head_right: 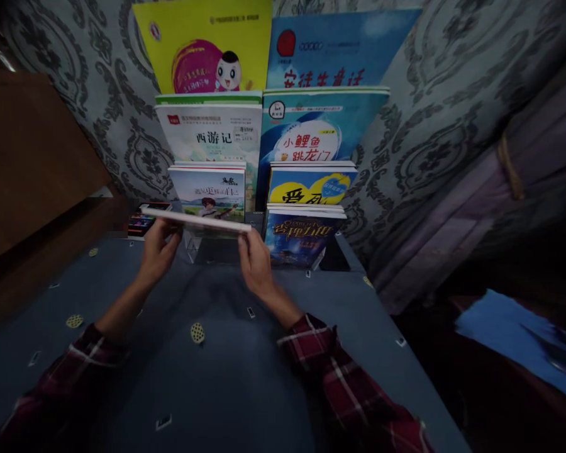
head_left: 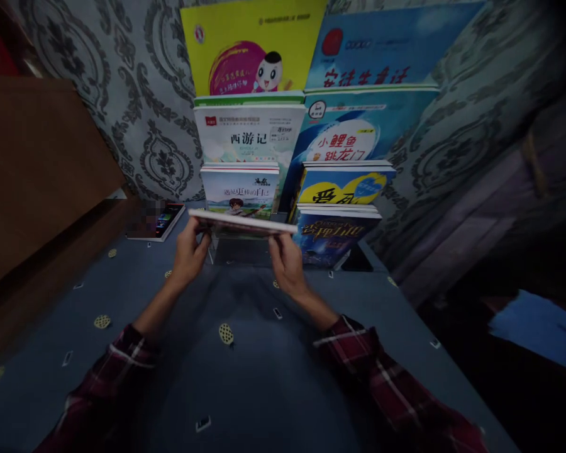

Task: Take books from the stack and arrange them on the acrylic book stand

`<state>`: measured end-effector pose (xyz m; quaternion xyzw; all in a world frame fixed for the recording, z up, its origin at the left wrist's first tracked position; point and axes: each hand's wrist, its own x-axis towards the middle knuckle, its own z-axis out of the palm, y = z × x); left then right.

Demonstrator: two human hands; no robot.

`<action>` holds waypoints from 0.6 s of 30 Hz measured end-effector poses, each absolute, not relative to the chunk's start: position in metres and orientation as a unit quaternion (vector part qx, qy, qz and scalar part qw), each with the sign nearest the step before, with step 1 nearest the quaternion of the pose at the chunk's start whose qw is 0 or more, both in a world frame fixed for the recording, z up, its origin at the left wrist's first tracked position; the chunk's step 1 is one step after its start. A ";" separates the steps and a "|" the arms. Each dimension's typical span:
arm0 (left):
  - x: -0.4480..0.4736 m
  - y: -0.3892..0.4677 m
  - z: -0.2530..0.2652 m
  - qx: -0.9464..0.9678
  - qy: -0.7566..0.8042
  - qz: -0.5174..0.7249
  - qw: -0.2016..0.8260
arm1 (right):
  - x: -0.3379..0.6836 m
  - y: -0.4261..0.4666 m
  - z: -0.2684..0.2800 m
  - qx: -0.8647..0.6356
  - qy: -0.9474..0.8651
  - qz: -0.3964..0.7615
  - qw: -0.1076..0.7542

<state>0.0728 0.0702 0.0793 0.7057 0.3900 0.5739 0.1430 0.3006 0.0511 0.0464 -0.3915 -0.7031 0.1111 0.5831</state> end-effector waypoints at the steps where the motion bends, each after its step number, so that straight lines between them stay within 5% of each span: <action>1: 0.073 0.074 0.081 0.706 0.389 0.575 0.142 | 0.300 0.055 0.049 -0.400 -0.697 0.120 0.583; 18: 0.071 0.086 0.080 0.722 0.458 0.514 0.067 | 0.299 0.078 0.049 -0.439 -0.686 0.067 0.576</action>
